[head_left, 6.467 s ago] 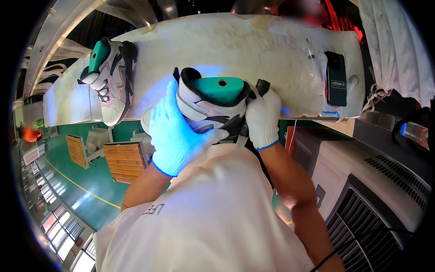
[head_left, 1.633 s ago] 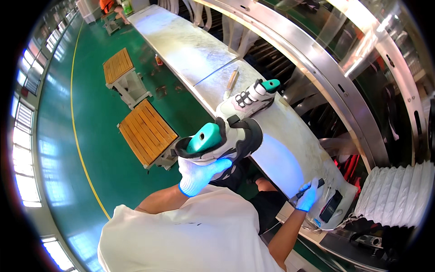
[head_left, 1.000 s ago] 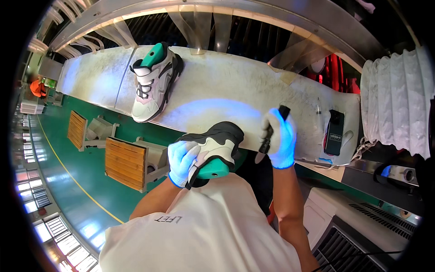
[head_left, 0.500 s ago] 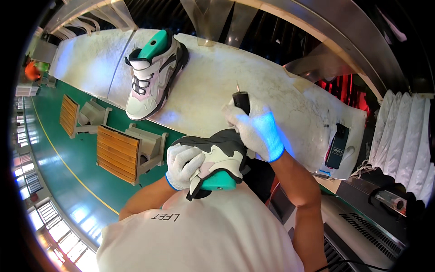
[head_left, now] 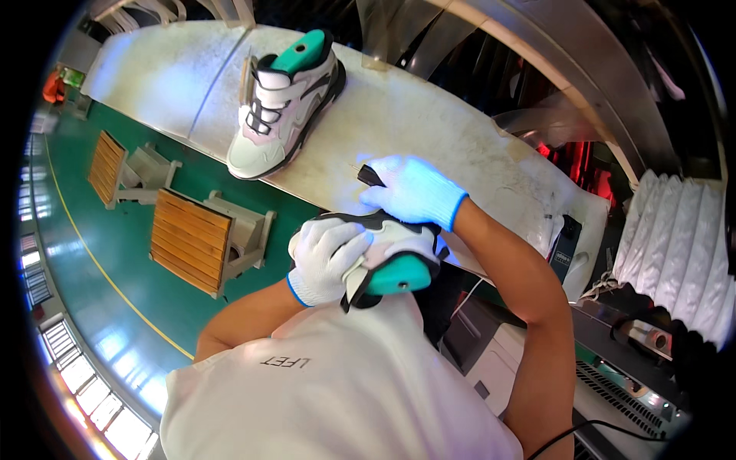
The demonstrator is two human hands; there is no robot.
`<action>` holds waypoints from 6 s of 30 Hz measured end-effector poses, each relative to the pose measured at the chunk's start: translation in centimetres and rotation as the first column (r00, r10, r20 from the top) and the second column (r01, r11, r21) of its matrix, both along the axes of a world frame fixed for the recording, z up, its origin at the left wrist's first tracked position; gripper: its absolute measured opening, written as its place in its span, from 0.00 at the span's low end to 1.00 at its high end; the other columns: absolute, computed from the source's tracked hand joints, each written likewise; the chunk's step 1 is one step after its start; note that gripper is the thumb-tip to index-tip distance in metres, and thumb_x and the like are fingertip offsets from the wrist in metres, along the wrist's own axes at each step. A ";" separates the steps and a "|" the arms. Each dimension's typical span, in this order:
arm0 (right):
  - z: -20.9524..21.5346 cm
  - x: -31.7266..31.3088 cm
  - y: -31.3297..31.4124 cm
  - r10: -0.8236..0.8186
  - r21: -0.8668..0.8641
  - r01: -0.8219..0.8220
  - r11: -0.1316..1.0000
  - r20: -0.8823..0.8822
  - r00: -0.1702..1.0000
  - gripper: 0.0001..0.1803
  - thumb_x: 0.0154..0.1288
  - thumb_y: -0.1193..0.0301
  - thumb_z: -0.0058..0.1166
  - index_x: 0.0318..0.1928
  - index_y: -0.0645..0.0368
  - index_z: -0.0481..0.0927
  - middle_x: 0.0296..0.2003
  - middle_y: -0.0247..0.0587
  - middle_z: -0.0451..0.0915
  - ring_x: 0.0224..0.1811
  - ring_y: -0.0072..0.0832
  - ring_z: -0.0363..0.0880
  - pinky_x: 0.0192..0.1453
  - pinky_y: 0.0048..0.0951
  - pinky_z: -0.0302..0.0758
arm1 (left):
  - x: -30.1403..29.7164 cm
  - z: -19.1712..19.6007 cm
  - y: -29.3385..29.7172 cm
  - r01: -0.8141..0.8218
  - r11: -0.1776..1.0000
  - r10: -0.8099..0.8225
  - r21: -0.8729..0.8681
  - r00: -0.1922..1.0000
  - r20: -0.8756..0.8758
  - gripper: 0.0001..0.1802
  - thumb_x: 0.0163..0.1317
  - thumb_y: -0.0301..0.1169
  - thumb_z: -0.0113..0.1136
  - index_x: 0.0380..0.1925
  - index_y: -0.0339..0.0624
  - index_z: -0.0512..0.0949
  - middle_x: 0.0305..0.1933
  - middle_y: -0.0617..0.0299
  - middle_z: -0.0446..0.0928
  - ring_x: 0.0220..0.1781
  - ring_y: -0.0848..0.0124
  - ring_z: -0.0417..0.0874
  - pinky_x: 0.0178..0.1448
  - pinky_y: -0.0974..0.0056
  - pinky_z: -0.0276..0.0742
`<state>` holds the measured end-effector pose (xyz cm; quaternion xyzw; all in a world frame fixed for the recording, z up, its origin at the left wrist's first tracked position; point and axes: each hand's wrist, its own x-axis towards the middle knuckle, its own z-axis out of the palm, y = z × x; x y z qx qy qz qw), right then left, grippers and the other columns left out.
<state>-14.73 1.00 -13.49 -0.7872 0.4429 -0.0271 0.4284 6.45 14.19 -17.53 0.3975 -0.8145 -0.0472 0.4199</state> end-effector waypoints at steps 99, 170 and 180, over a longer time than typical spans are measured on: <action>0.4 1.2 16.7 -0.766 0.642 0.466 0.609 0.627 0.137 0.68 0.62 0.60 0.80 0.92 0.56 0.47 0.86 0.52 0.58 0.84 0.47 0.67 0.83 0.52 0.73 | -1.4 8.5 -9.1 0.755 0.381 0.538 0.533 0.288 -0.792 0.29 0.66 0.24 0.78 0.67 0.29 0.84 0.59 0.54 0.90 0.57 0.66 0.92 0.66 0.59 0.89; -3.9 -5.4 9.4 -0.702 0.235 0.860 0.453 0.689 0.182 0.38 0.78 0.63 0.71 0.78 0.72 0.72 0.65 0.52 0.85 0.68 0.36 0.83 0.74 0.38 0.80 | 0.7 7.9 -10.1 -0.006 0.856 -0.220 0.516 0.900 0.375 0.71 0.41 0.48 0.92 0.86 0.41 0.63 0.74 0.41 0.80 0.73 0.40 0.83 0.79 0.45 0.78; -3.2 -1.9 20.1 -0.803 0.588 0.747 0.312 0.583 -0.123 0.38 0.71 0.66 0.78 0.75 0.63 0.74 0.55 0.34 0.84 0.52 0.23 0.82 0.65 0.34 0.85 | -5.3 8.4 -16.2 0.461 0.017 -0.209 0.887 0.870 -0.448 0.24 0.66 0.30 0.81 0.60 0.35 0.89 0.49 0.56 0.91 0.49 0.70 0.90 0.56 0.63 0.85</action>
